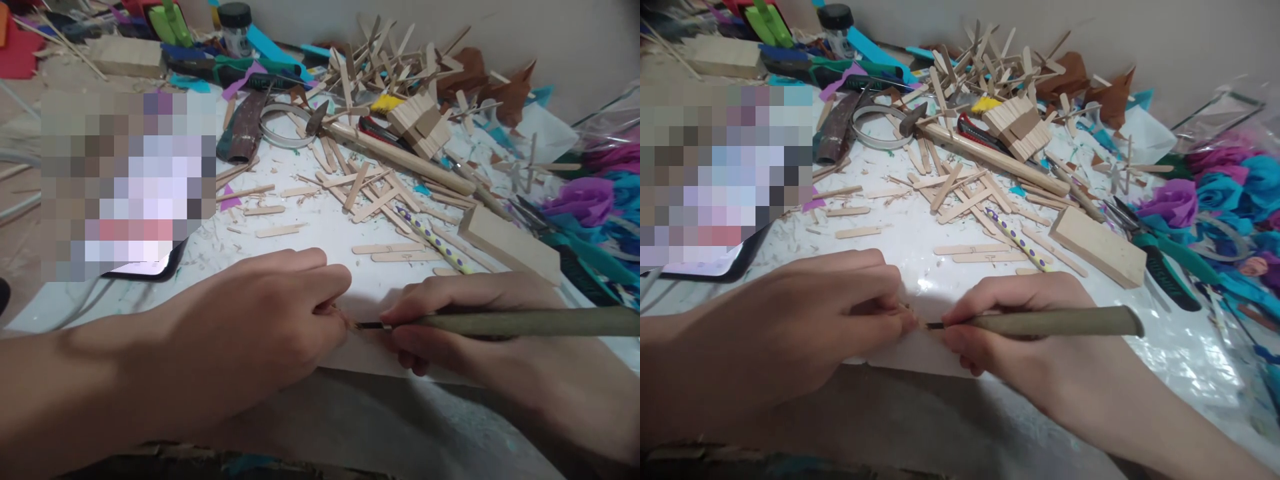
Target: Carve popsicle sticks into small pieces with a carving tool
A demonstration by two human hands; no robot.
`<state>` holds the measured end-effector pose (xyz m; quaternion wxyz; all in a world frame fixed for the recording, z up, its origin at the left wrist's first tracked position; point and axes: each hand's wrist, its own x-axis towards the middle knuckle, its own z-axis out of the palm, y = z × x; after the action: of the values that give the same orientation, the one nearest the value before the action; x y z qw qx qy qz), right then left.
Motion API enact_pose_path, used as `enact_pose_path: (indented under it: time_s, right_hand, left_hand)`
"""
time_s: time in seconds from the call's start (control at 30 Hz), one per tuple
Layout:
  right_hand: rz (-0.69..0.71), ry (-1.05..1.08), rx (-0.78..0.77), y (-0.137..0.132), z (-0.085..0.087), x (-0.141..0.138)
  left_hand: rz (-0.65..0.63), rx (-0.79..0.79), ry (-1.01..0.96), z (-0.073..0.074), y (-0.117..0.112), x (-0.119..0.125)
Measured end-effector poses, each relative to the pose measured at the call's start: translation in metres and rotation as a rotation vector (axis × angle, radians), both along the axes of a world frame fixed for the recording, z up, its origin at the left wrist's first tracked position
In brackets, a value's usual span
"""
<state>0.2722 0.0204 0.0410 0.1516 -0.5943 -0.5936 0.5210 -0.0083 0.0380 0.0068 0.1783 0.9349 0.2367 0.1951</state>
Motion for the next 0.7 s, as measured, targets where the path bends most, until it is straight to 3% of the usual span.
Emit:
enact_pose_path:
  time_s: [0.37,0.57,0.7]
  right_hand:
    - [-0.005,0.062,-0.009,0.000,0.002,0.001]
    - [0.066,0.000,0.032,0.001,0.006,-0.002]
    - [0.040,0.064,-0.037,0.007,0.009,-0.007]
  left_hand:
    - [0.003,0.011,0.024,0.003,0.000,-0.001]
    - [-0.020,-0.005,0.046,0.002,0.000,0.000]
    - [-0.011,-0.078,0.085,0.006,0.001,0.001]
